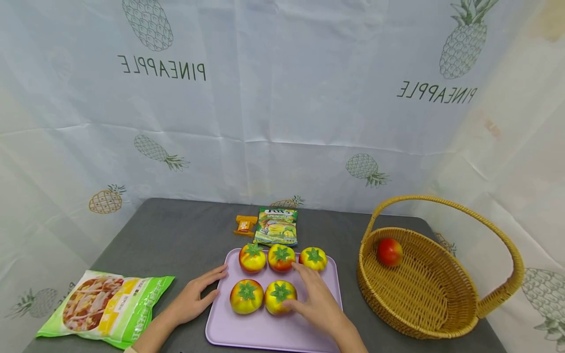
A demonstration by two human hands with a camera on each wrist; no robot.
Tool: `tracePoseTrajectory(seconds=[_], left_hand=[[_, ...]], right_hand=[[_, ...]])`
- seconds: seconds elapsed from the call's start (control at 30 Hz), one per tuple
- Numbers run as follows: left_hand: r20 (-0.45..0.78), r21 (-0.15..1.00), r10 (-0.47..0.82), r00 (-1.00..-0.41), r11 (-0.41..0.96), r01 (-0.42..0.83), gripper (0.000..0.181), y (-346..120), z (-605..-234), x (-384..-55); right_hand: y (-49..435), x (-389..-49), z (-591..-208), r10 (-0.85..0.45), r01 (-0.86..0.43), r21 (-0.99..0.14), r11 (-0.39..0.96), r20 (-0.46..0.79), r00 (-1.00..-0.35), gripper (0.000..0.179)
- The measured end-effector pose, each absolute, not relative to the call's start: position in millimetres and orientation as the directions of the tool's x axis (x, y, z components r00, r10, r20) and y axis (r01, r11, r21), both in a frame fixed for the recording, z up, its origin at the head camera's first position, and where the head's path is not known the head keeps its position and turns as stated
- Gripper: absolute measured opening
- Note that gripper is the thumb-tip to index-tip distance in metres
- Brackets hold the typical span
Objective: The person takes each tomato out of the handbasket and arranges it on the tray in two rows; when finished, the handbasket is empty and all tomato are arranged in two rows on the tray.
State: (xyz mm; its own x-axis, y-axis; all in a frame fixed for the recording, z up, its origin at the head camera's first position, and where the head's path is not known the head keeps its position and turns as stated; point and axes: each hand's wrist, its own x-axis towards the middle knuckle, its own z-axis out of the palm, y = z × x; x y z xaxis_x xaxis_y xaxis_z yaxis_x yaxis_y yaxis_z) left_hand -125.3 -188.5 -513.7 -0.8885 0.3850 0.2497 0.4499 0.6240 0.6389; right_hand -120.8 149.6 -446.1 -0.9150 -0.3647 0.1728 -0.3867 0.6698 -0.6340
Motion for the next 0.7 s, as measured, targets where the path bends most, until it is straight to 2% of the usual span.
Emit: tracePoseTrajectory(seconds=[0.17, 0.4, 0.7], left_hand=[[0.259, 0.633, 0.387, -0.885, 0.624, 0.458, 0.039, -188, -513, -125], [0.272, 0.628, 0.386, -0.881, 0.623, 0.467, 0.039, -188, -514, -125], [0.249, 0.640, 0.385, -0.889, 0.623, 0.449, 0.039, -189, -514, -125]], right_hand=[[165, -123, -431, -0.293, -0.332, -0.633, 0.700, 0.169, -0.941, 0.074], [194, -131, -418, -0.273, -0.413, -0.564, 0.715, 0.318, -0.908, 0.065], [239, -132, -388, -0.216, -0.375, -0.514, 0.772, 0.343, -0.914, 0.063]])
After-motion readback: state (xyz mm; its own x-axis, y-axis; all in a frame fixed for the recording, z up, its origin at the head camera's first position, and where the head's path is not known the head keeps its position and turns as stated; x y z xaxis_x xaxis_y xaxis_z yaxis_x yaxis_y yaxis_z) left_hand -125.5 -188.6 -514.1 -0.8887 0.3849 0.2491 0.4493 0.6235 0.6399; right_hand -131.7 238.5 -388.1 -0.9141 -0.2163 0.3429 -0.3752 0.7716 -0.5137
